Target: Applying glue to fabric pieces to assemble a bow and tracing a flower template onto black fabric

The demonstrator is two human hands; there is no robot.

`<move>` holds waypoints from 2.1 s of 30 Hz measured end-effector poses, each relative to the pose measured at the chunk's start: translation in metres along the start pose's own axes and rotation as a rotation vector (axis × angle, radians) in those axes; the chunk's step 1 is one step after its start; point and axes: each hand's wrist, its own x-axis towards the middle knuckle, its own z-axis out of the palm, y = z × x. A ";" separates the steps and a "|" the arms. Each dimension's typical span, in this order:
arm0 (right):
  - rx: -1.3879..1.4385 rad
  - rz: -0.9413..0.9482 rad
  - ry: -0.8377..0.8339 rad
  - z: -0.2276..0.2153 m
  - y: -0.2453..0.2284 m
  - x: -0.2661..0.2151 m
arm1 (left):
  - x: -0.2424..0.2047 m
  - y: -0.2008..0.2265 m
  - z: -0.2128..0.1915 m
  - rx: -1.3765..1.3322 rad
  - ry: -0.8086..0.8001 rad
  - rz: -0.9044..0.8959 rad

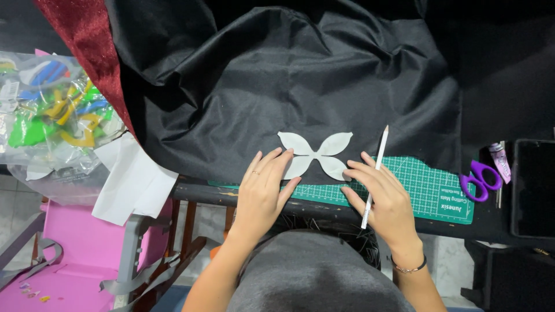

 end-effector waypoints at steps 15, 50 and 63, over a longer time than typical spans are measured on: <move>-0.088 -0.119 0.013 0.004 0.002 -0.002 | 0.000 -0.003 -0.009 -0.123 -0.062 -0.051; -0.053 -0.130 0.002 0.003 0.003 0.001 | -0.012 0.006 -0.012 -0.040 -0.030 -0.037; -0.077 -0.145 0.021 0.003 0.002 0.003 | -0.016 0.026 0.040 0.187 0.044 0.217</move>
